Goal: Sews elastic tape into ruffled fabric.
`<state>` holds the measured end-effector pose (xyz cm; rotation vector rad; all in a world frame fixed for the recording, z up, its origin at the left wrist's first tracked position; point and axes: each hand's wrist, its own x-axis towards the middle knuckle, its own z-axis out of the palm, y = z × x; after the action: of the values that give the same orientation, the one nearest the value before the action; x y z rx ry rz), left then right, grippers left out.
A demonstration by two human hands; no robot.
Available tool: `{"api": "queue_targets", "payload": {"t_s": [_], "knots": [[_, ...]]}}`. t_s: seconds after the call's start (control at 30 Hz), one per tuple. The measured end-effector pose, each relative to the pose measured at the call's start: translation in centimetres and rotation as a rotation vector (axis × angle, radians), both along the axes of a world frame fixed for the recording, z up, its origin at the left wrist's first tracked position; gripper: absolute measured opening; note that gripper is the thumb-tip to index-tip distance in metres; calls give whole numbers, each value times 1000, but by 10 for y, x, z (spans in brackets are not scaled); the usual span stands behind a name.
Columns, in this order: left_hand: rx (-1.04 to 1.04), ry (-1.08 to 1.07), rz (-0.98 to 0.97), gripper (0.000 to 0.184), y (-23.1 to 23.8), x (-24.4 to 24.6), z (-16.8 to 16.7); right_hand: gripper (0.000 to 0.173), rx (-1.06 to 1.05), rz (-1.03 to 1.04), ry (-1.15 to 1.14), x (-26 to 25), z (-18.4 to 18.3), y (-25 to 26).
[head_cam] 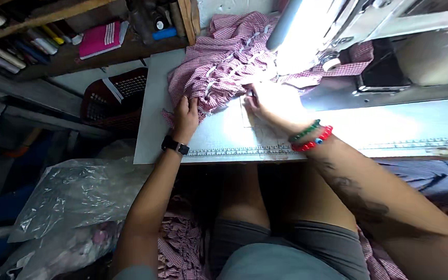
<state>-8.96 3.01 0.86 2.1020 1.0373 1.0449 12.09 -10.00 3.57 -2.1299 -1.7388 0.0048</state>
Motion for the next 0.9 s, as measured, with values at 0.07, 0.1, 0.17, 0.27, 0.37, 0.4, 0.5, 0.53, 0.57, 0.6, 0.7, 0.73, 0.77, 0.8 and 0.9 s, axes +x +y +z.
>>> {"api": "queue_targets", "payload": {"t_s": [0.07, 0.1, 0.17, 0.27, 0.37, 0.4, 0.5, 0.53, 0.57, 0.6, 0.7, 0.73, 0.77, 0.8, 0.9], "knots": [[-39, 66, -85, 33, -32, -6, 4, 44, -31, 67, 302, -13, 15, -39], [-73, 97, -135, 34, -52, -8, 6, 40, -46, 120, 486, -18, 15, -56], [-92, 122, -192, 31, -85, -3, 3, 31, -99, 196, 778, -27, 4, -72], [-73, 152, -209, 27, -117, 6, 1, 16, -20, 101, 983, -28, -12, -84], [-77, 120, -183, 23, -127, 13, -5, 11, 91, 9, 1239, -20, -16, -105], [-75, 110, -171, 23, -129, 16, -6, 11, 110, -20, 1328, -20, -15, -111], [-32, 72, -151, 27, -139, 27, -10, 16, 148, -66, 1583, -17, -14, -120], [-16, 46, -155, 31, -143, 30, -13, 17, 153, -67, 1650, -16, -14, -122], [-8, 18, -167, 36, -148, 32, -15, 19, 151, -75, 1708, -14, -14, -123], [-2, -16, -182, 46, -152, 32, -17, 20, 164, -101, 1769, -13, -14, -125], [107, -123, -215, 58, -164, 36, -23, 21, 208, -223, 1869, -10, -12, -128], [174, -136, -224, 51, -167, 38, -25, 24, 218, -259, 1878, -9, -11, -128], [238, -131, -232, 43, -169, 39, -26, 27, 216, -255, 1883, -7, -11, -129], [289, -129, -228, 32, -171, 41, -28, 30, 209, -226, 1877, -5, -11, -131], [391, -116, -226, 12, -173, 42, -32, 31, 216, -219, 1869, -3, -11, -131]]}}
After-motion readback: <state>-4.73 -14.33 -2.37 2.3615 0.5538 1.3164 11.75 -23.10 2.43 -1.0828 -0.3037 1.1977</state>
